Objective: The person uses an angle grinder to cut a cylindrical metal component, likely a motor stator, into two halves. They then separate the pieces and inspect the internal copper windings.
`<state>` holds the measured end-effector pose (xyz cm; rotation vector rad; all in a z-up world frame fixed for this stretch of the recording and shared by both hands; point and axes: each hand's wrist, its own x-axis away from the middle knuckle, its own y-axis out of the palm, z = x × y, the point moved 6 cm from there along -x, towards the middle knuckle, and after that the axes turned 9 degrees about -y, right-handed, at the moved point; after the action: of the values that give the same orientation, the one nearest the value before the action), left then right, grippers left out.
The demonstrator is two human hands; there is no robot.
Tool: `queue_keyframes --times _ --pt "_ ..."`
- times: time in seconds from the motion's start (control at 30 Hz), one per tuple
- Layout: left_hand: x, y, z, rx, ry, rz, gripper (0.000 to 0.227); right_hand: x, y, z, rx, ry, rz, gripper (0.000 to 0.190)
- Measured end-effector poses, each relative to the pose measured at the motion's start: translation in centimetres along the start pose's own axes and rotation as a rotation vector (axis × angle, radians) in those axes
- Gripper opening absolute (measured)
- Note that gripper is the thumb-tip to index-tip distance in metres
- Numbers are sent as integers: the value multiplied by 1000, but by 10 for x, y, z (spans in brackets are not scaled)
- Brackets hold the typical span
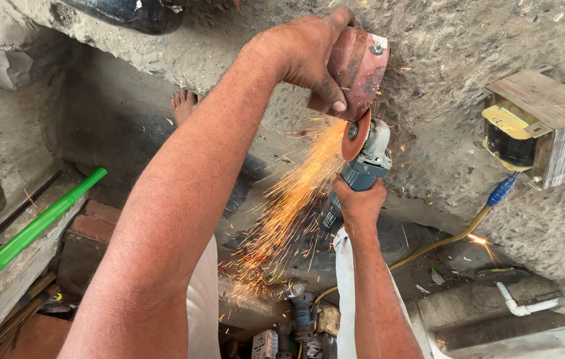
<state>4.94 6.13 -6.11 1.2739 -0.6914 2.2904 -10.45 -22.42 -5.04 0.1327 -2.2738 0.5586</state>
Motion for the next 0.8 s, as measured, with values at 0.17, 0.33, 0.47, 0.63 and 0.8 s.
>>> queue_keyframes --times 0.17,0.33,0.47,0.63,0.8 --pt "-5 0 -5 -25 2 22 122 0 -2 11 164 -28 18 38" --pt "-16 -16 3 21 78 61 107 2 1 24 -126 100 48 36" --pt "-17 -24 14 7 231 199 82 8 -5 18 -337 166 41 28" --pt "23 -18 6 -26 313 576 58 14 -15 0 -493 237 65 28" --pt "161 59 11 -4 240 923 36 22 -22 1 -626 275 47 31"
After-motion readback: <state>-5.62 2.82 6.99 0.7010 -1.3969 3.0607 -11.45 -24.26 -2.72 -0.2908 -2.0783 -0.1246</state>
